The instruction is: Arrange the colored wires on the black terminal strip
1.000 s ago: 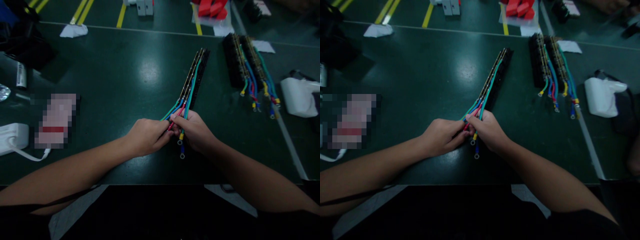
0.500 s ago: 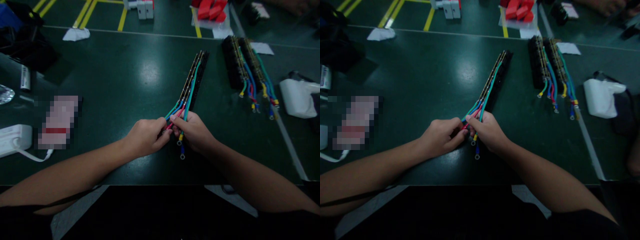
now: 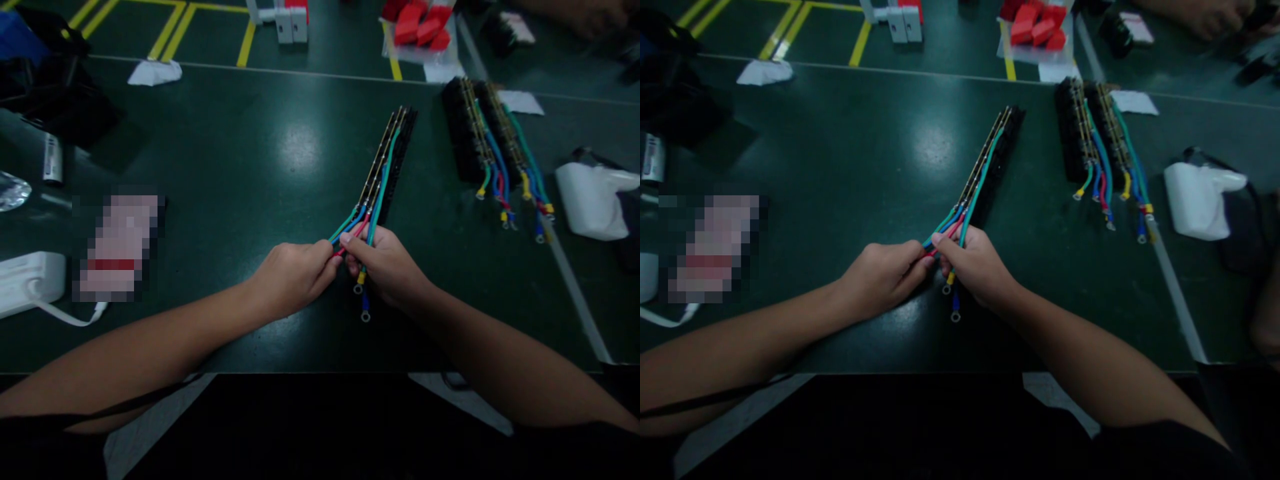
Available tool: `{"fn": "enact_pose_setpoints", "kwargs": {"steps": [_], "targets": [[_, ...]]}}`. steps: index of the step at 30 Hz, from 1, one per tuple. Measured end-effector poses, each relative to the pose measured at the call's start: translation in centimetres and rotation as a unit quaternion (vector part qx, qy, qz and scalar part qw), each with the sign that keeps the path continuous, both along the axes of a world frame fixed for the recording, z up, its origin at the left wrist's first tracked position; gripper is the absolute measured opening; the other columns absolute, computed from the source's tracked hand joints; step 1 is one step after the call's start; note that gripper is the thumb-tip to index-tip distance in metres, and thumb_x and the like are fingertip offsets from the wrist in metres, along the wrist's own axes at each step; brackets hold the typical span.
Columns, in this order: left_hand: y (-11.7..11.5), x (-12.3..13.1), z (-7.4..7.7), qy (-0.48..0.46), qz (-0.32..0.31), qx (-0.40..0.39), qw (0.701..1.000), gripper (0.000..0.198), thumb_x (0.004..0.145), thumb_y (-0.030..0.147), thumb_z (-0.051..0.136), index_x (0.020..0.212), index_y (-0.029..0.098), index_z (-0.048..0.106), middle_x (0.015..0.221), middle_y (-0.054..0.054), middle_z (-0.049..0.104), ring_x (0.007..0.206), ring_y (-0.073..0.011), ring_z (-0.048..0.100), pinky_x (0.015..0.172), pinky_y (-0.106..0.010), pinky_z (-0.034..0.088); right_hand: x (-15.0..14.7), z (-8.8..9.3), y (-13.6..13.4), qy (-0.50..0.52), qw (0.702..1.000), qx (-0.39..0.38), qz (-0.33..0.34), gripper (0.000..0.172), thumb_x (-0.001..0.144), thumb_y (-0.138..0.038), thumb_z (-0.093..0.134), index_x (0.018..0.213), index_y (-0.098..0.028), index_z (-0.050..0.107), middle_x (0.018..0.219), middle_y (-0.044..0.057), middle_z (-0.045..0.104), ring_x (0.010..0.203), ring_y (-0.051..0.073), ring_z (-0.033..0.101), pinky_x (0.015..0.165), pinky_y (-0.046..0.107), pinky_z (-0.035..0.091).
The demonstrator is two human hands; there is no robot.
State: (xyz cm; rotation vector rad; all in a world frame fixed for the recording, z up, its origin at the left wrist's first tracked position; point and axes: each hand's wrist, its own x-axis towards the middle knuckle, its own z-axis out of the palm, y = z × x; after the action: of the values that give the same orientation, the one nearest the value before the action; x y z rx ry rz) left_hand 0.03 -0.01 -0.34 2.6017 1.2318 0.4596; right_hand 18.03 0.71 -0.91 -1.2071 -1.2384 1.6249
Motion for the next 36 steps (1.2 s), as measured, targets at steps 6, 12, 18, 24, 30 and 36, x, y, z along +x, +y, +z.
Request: {"fn": "enact_pose_setpoints", "kwargs": {"steps": [6,12,18,24,30,36], "targets": [[-0.11,-0.12,-0.08,-0.062,0.006,-0.001,0.998,0.028,0.097,0.034,0.044,0.079,0.017,0.056,0.059,0.002,0.056,0.048,-0.011,0.05,0.049,-0.023,0.033,0.04,0.02,-0.04,-0.002,1.0,-0.003,-0.001,0.026,0.09,-0.037,0.061,0.074,-0.018,0.056,0.057,-0.004,0.052,0.05,0.009,0.046,0.049,0.022,0.036],[0.0,-0.08,-0.11,-0.117,0.013,-0.002,0.993,0.016,0.091,0.03,0.056,0.082,0.017,0.059,0.066,0.003,0.06,0.054,-0.0091,0.052,0.052,-0.021,0.036,0.03,-0.01,0.0,0.0,1.0,-0.001,-0.001,0.025,0.09,-0.037,0.062,0.074,-0.018,0.056,0.057,-0.005,0.052,0.049,0.009,0.046,0.049,0.022,0.036],[0.04,-0.14,0.0,-0.119,-0.008,0.026,0.993,0.023,0.094,0.027,0.053,0.077,0.017,0.064,0.062,0.002,0.057,0.054,-0.0094,0.049,0.054,-0.023,0.035,0.1,-0.11,-0.02,-0.001,1.0,0.004,0.0,0.027,0.09,-0.037,0.061,0.072,-0.018,0.055,0.056,-0.004,0.052,0.05,0.009,0.046,0.05,0.022,0.037],[-0.06,-0.1,0.0,-0.092,-0.008,0.019,0.996,0.026,0.096,0.029,0.047,0.079,0.016,0.062,0.065,0.001,0.058,0.055,-0.0103,0.051,0.055,-0.023,0.036,0.0,-0.29,0.02,0.003,1.0,0.0,-0.003,0.027,0.091,-0.038,0.059,0.074,-0.018,0.054,0.056,-0.005,0.052,0.05,0.009,0.047,0.05,0.022,0.036],[-0.11,-0.15,0.02,-0.075,-0.015,0.028,0.997,0.028,0.098,0.029,0.044,0.08,0.016,0.061,0.066,0.0,0.059,0.057,-0.0113,0.053,0.056,-0.024,0.037,-0.01,-0.35,0.03,0.008,1.0,-0.008,-0.005,0.026,0.091,-0.037,0.059,0.074,-0.018,0.054,0.056,-0.005,0.053,0.049,0.009,0.047,0.048,0.022,0.036],[-0.03,-0.12,-0.13,-0.11,0.003,0.026,0.994,0.02,0.093,0.029,0.053,0.08,0.017,0.062,0.065,0.002,0.061,0.055,-0.0094,0.055,0.053,-0.021,0.038,-0.01,-0.25,-0.03,-0.003,1.0,-0.007,-0.01,0.025,0.091,-0.036,0.059,0.075,-0.018,0.055,0.056,-0.004,0.054,0.049,0.008,0.048,0.049,0.022,0.037]]}}
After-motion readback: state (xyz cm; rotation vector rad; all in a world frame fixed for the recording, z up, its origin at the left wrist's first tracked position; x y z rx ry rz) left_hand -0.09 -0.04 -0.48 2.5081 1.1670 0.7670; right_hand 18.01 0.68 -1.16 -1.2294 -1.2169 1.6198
